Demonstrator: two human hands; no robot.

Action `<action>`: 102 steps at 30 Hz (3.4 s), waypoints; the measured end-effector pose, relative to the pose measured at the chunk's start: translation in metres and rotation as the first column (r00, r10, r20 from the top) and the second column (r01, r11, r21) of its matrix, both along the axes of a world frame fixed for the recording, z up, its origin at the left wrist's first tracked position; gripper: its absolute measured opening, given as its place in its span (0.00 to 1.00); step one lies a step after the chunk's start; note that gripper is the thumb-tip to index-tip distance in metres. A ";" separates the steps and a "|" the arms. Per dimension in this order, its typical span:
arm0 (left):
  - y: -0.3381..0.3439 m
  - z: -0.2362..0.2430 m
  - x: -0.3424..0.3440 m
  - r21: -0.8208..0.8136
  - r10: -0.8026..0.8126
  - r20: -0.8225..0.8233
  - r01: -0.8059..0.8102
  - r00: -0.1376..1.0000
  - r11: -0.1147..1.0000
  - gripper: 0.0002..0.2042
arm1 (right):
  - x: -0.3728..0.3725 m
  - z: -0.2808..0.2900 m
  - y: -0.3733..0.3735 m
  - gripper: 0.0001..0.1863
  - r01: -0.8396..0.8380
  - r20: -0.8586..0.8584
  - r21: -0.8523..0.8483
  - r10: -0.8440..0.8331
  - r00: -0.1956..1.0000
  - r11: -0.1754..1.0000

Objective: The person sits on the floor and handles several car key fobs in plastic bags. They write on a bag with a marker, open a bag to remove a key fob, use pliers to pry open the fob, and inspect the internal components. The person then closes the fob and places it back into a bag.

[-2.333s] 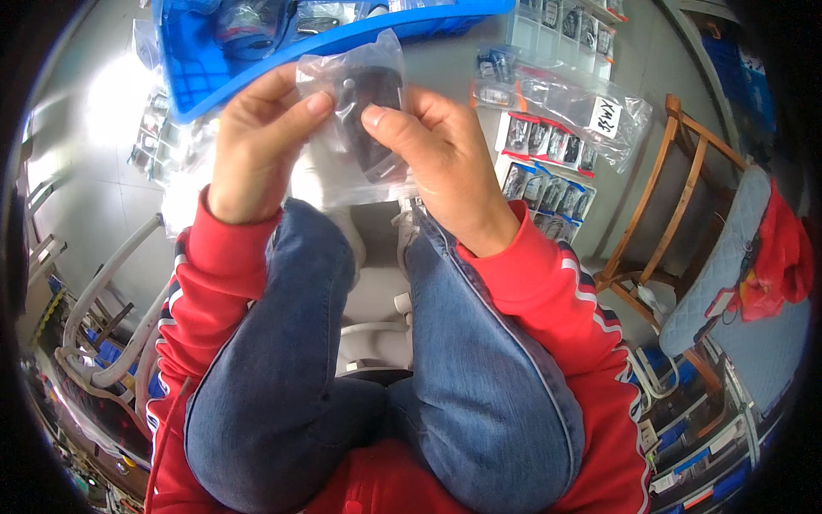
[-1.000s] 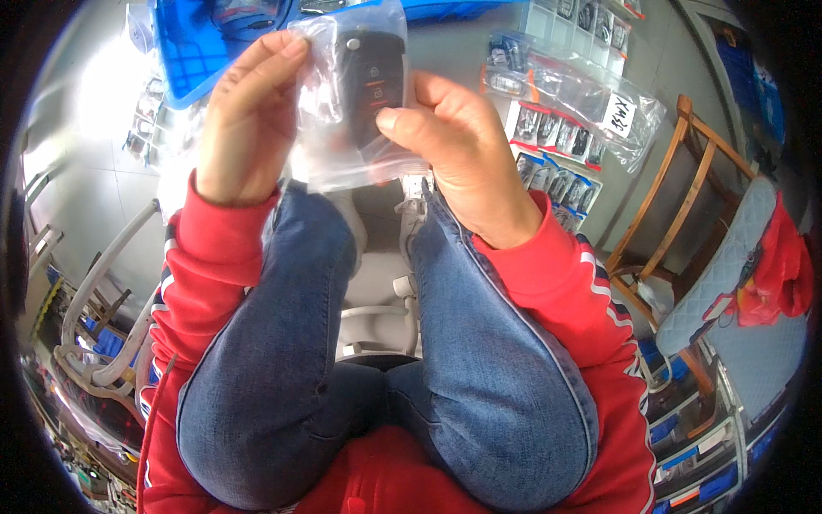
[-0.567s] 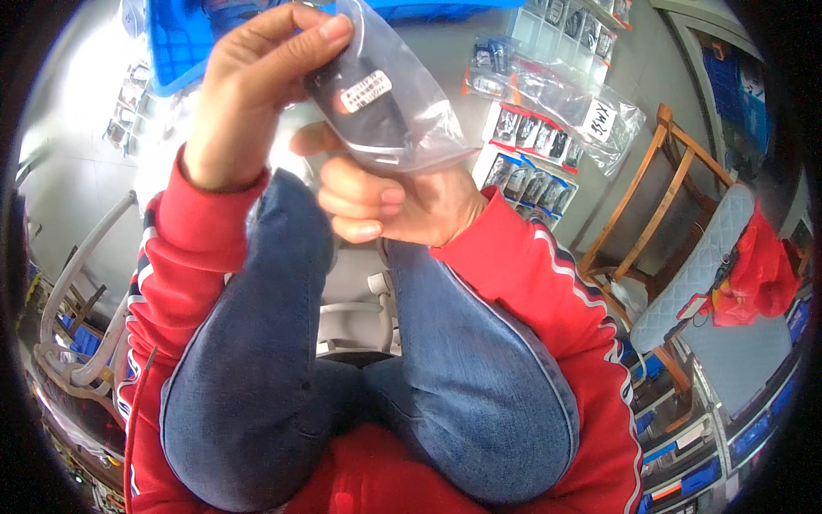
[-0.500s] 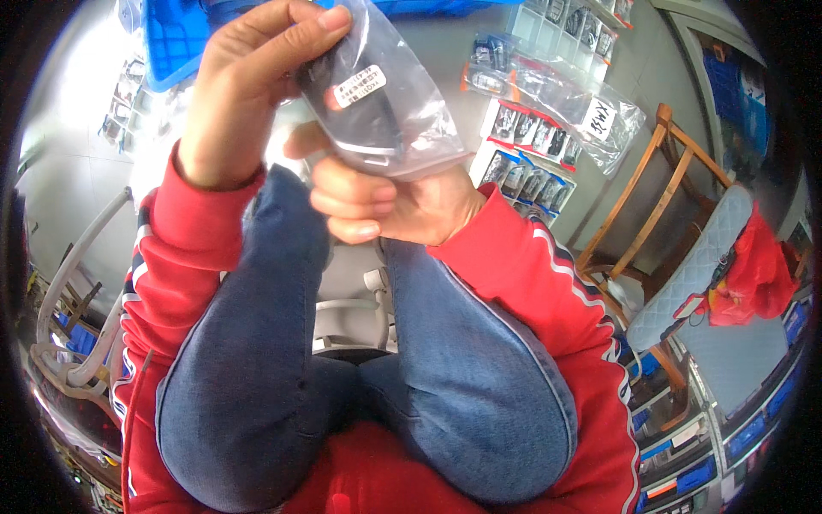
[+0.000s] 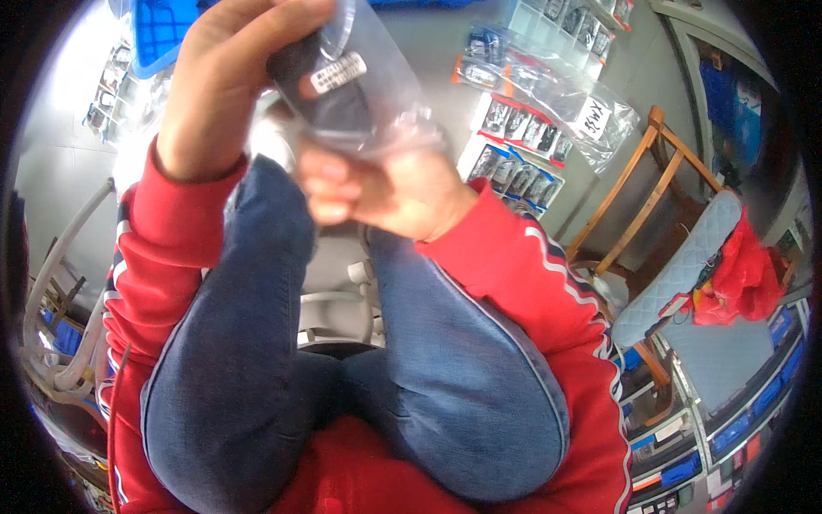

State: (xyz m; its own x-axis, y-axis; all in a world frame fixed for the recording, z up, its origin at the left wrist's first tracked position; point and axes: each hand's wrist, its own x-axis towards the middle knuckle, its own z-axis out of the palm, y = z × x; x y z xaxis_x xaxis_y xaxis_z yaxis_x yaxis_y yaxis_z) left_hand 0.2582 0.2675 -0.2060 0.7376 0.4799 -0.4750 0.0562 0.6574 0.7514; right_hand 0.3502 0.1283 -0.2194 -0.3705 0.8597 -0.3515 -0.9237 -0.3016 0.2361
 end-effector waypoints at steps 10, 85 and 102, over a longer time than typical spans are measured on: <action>-0.028 -0.007 -0.013 -0.110 -0.172 0.043 0.176 0.984 0.978 0.13 | 0.046 0.028 0.000 0.10 0.352 0.996 0.030 -0.056 0.064 0.935; -0.041 0.015 0.000 -0.036 -0.435 0.032 0.436 0.900 0.899 0.10 | 0.059 0.027 -0.005 0.06 0.506 0.948 -0.008 -0.154 0.278 0.862; -0.042 0.014 0.001 -0.004 -0.443 0.024 0.443 0.896 0.896 0.09 | 0.058 0.030 -0.003 0.06 0.507 0.949 -0.022 -0.142 0.281 0.861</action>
State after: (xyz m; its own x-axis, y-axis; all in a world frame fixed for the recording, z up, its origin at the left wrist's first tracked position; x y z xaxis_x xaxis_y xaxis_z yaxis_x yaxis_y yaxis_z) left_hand 0.2589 0.2257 -0.1920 0.8832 0.0968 -0.4589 0.3268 0.5750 0.7501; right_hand 0.4078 0.1252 -0.1891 0.6186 0.6217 -0.4805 -0.6046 -0.0139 -0.7964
